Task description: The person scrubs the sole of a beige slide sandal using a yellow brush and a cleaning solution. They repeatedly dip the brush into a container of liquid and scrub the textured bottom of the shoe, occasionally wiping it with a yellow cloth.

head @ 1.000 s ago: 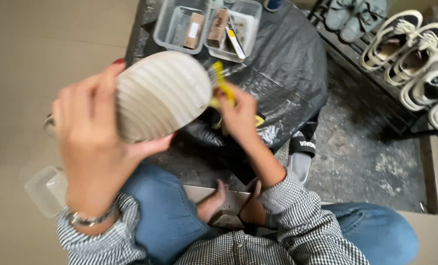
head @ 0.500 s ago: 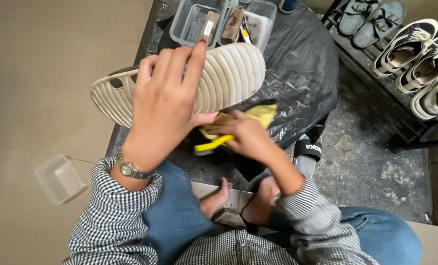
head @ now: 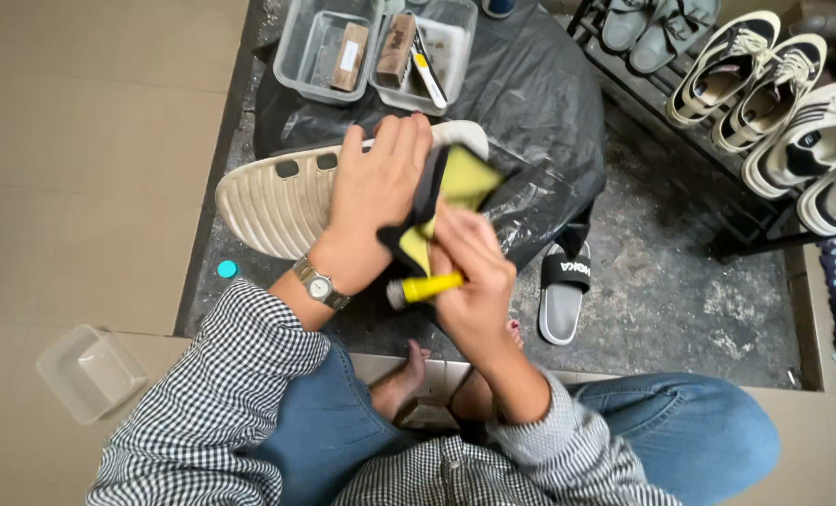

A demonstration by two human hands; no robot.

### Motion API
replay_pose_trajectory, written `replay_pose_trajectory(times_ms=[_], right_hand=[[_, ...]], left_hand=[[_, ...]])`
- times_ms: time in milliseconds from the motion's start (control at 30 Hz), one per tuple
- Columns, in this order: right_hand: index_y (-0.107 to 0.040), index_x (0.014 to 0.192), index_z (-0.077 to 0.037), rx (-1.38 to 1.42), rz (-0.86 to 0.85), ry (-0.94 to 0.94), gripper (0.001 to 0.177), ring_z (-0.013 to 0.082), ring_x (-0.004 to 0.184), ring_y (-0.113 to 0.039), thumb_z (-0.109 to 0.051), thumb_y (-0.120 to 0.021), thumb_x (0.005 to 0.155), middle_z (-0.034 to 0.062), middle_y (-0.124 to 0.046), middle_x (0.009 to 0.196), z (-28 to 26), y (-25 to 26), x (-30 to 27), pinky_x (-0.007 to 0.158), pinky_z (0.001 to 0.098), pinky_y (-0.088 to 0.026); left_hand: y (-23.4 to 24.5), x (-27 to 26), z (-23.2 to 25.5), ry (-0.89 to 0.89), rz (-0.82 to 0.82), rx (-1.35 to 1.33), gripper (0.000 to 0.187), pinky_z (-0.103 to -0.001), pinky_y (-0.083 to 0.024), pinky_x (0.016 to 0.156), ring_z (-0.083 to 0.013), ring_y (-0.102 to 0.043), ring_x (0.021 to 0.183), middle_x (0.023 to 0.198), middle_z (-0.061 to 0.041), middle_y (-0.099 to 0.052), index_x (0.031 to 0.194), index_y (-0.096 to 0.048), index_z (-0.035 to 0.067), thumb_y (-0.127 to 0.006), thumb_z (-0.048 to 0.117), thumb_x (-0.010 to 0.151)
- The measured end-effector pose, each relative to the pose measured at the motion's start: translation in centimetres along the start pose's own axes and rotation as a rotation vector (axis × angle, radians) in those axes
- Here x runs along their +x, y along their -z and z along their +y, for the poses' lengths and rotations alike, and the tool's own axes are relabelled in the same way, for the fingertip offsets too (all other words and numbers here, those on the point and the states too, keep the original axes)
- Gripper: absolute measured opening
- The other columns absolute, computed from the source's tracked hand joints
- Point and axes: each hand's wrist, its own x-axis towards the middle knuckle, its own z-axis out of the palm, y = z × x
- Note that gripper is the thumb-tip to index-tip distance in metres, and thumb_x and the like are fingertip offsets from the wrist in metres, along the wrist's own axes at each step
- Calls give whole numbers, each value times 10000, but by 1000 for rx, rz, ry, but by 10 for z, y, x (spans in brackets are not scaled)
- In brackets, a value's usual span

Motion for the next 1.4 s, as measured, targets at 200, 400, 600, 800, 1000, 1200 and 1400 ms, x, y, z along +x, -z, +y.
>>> replay_pose_trajectory(times_ms=[200, 400, 600, 800, 1000, 1200, 1400], right_hand=[[-728, 1118, 18, 339, 293, -576, 294, 229, 880, -691, -41, -723, 830, 159, -731, 1018, 82, 48, -9, 848, 371, -610], [-728, 1176, -1, 332, 498, -269, 261, 215, 878, -735, -25, -697, 918, 191, -749, 1026, 125, 95, 69, 811, 358, -663], [-735, 1231, -173, -225, 217, -372, 247, 159, 1153, -671, -262, -728, 1001, 49, -748, 1196, 135, 79, 96, 1019, 380, -499], [-690, 1280, -67, 96, 152, -590, 465, 51, 779, -582, 51, -524, 862, 71, -734, 1094, 109, 77, 64, 667, 168, -516], [-533, 1430, 20, 58, -17, -415, 429, 166, 1010, -617, 126, -494, 1017, 194, -679, 1238, 95, 86, 52, 746, 206, -503], [-520, 1461, -17, 381, -36, -581, 384, 153, 632, -630, -94, -491, 1086, 218, -710, 1009, 88, 72, 55, 442, 179, -409], [-540, 1416, 34, 209, -18, -577, 352, 93, 557, -537, -64, -524, 1078, 203, -726, 900, 119, 60, 73, 404, 187, -385]], left_hand=[[37, 1, -23, 6, -309, -75, 1317, -382, -435, 922, -207, -544, 1061, 1101, -85, -583, 1321, -548, -14, -943, 597, 222], [32, -8, -29, -2, -376, -304, 1248, -407, -424, 903, -255, -552, 1062, 1112, -124, -576, 1354, -514, -55, -969, 552, 362], [9, -18, -13, 63, -484, -590, 1183, -442, -428, 910, -295, -562, 1076, 1132, -149, -601, 1390, -516, -51, -960, 540, 466], [-8, -27, -1, 66, -533, -576, 1259, -451, -388, 1002, -284, -542, 1124, 1186, -149, -591, 1485, -436, -34, -948, 557, 499], [5, -25, 0, 56, -567, -610, 1263, -493, -310, 1135, -344, -541, 1216, 1261, -226, -589, 1510, -388, -85, -974, 448, 527], [43, -6, -17, 65, -607, -680, 1327, -772, -6, 1129, -473, -354, 1425, 1480, -304, -449, 1556, -343, -65, -997, 352, 479], [43, -25, -32, 126, -760, -579, 1363, -829, -43, 1084, -491, -318, 1438, 1515, -305, -402, 1559, -359, -20, -1012, 327, 414]])
